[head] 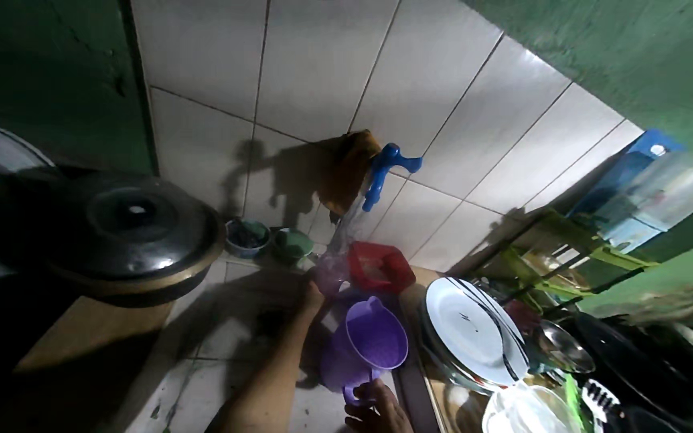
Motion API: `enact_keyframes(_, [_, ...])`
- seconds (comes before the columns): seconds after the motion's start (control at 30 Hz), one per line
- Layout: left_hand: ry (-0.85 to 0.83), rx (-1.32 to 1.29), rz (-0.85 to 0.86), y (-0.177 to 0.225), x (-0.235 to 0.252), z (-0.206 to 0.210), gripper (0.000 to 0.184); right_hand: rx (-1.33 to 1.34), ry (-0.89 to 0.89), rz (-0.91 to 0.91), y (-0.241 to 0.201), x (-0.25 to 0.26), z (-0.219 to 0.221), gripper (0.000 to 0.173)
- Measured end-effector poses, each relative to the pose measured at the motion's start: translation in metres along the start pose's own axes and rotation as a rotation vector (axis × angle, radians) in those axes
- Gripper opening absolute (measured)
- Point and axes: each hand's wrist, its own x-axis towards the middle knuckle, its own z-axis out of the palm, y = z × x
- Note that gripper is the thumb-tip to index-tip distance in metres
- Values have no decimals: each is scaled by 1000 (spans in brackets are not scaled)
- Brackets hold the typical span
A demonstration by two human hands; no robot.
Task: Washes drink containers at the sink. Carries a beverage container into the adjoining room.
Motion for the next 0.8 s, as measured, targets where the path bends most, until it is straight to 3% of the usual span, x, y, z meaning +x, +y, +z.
enact_keyframes(0.07, [-24, -2, -2, 6, -7, -8, 81, -24, 3, -6, 0, 0, -6, 40])
enact_keyframes(0.2, [-27, 53, 1, 4, -1, -6, 65, -42, -25, -25, 3, 2, -15, 40])
enact_keyframes(0.53, [-65, 89, -73, 11, -13, -19, 54, -108, -50, -70, 6, 5, -14, 43])
enact_keyframes(0.67, [-21, -6, 69, -8, -12, -17, 54, -152, -21, -100, 6, 10, -18, 42])
enact_keyframes(0.8, [-98, 34, 27, -14, -43, -35, 65, -265, 32, -151, 0, 22, -24, 43])
